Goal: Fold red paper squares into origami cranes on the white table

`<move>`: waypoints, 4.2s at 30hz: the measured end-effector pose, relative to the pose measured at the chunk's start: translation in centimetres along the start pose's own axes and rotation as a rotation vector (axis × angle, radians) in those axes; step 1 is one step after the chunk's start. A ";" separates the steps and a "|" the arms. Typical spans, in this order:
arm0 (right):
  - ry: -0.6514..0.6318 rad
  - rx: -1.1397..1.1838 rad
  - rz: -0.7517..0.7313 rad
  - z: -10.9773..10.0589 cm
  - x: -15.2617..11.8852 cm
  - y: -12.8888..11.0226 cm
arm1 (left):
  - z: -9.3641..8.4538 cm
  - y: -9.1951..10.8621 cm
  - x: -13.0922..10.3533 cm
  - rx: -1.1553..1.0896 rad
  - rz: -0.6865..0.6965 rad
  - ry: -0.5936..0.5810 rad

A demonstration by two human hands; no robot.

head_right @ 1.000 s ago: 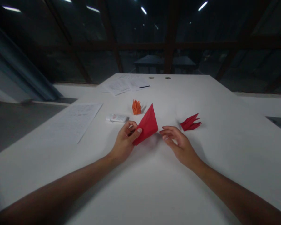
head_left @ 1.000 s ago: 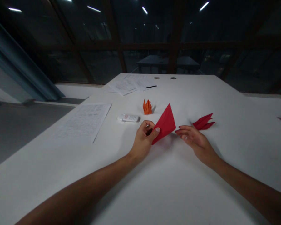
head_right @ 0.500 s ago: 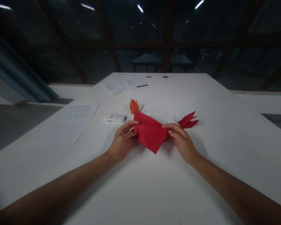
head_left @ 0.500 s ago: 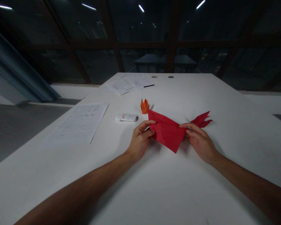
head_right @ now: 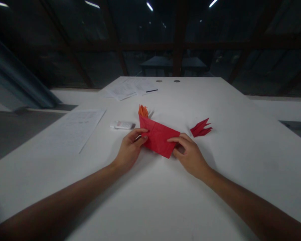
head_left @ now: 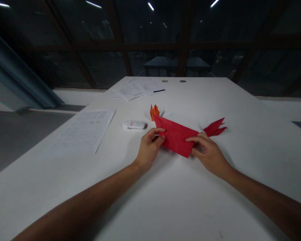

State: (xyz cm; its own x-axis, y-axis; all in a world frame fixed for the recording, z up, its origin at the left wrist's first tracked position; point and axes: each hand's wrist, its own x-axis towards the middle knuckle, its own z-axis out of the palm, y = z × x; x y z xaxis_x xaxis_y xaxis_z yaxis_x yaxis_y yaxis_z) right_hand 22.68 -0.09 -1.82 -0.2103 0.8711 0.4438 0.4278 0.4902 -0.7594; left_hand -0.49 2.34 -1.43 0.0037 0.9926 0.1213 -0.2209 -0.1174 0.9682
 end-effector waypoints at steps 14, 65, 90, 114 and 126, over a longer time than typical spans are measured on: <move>0.133 -0.286 -0.214 -0.3 -0.6 -0.2 | -0.1 0.3 -0.2 0.166 0.030 -0.086; -0.043 0.421 0.250 0.2 0.0 -0.4 | 0.1 1.1 -1.0 0.174 0.018 -0.486; -0.146 0.669 0.445 0.4 0.3 -2.1 | 0.0 1.2 -0.9 0.198 -0.098 -0.486; -0.014 0.383 0.447 0.5 -0.3 -2.5 | 0.2 1.3 -0.8 0.365 0.038 -0.304; -0.087 0.499 0.405 2.0 -2.1 -4.6 | 1.2 2.2 -3.5 0.858 0.577 -0.429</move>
State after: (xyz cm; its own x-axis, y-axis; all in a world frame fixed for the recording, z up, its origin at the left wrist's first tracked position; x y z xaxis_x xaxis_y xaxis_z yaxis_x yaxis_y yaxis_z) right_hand 19.38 -4.10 -0.23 -0.1973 0.9790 0.0513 0.0323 0.0588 -0.9977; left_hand 0.20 -1.46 0.51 0.4903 0.7095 0.5061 0.4470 -0.7033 0.5529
